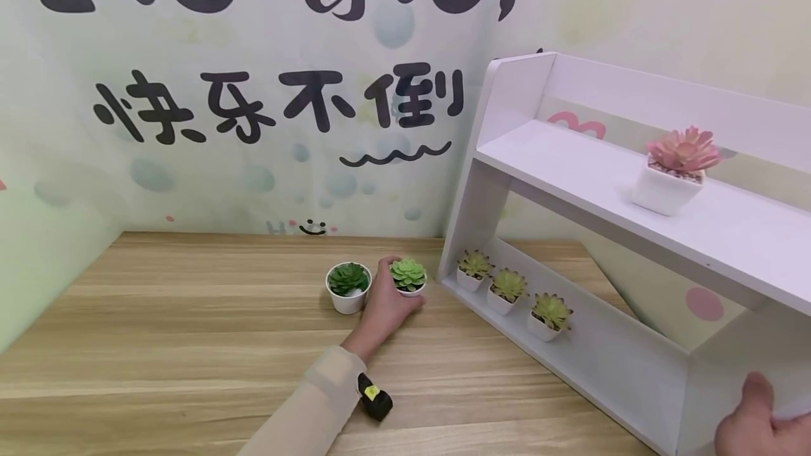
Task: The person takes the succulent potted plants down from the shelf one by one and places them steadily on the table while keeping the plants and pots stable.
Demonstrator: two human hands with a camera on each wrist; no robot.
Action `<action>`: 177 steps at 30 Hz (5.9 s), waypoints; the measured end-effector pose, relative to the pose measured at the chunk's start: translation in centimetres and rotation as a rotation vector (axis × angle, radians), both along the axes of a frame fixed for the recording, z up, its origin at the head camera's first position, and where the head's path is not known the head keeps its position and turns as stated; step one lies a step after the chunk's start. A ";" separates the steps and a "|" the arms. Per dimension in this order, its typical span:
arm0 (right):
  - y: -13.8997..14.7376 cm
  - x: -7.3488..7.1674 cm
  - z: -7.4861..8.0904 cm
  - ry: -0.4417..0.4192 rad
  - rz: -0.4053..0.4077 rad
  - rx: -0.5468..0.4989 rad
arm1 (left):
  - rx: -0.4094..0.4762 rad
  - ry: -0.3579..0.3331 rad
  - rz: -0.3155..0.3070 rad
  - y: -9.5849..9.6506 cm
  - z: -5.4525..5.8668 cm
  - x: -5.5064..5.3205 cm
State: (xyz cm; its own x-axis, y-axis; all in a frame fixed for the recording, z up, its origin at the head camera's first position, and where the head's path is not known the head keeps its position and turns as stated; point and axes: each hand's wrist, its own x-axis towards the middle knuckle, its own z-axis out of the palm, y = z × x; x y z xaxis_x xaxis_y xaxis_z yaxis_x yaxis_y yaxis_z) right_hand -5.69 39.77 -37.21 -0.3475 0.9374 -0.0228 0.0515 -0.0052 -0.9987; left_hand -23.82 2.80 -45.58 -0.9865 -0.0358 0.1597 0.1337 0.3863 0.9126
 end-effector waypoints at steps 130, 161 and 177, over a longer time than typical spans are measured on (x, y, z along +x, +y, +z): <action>0.2 0.5 -0.2 -0.178 -0.034 0.268 | -0.381 0.177 -0.319 20.9 26.8 2.2; 0.0 0.7 -0.2 -0.068 -0.028 0.192 | -0.305 0.312 -0.307 19.7 25.7 3.8; -0.2 0.5 -0.3 -0.012 -0.048 0.156 | -0.319 0.389 -0.311 17.5 25.0 5.1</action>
State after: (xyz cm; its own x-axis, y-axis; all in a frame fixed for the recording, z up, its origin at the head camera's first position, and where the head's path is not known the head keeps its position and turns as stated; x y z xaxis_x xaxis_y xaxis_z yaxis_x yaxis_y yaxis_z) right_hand -5.24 39.56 -37.47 -0.3032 0.9453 0.1201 0.0667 0.1468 -0.9869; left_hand -18.70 20.32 -20.61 -0.8095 0.3550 0.4675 0.5865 0.5225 0.6188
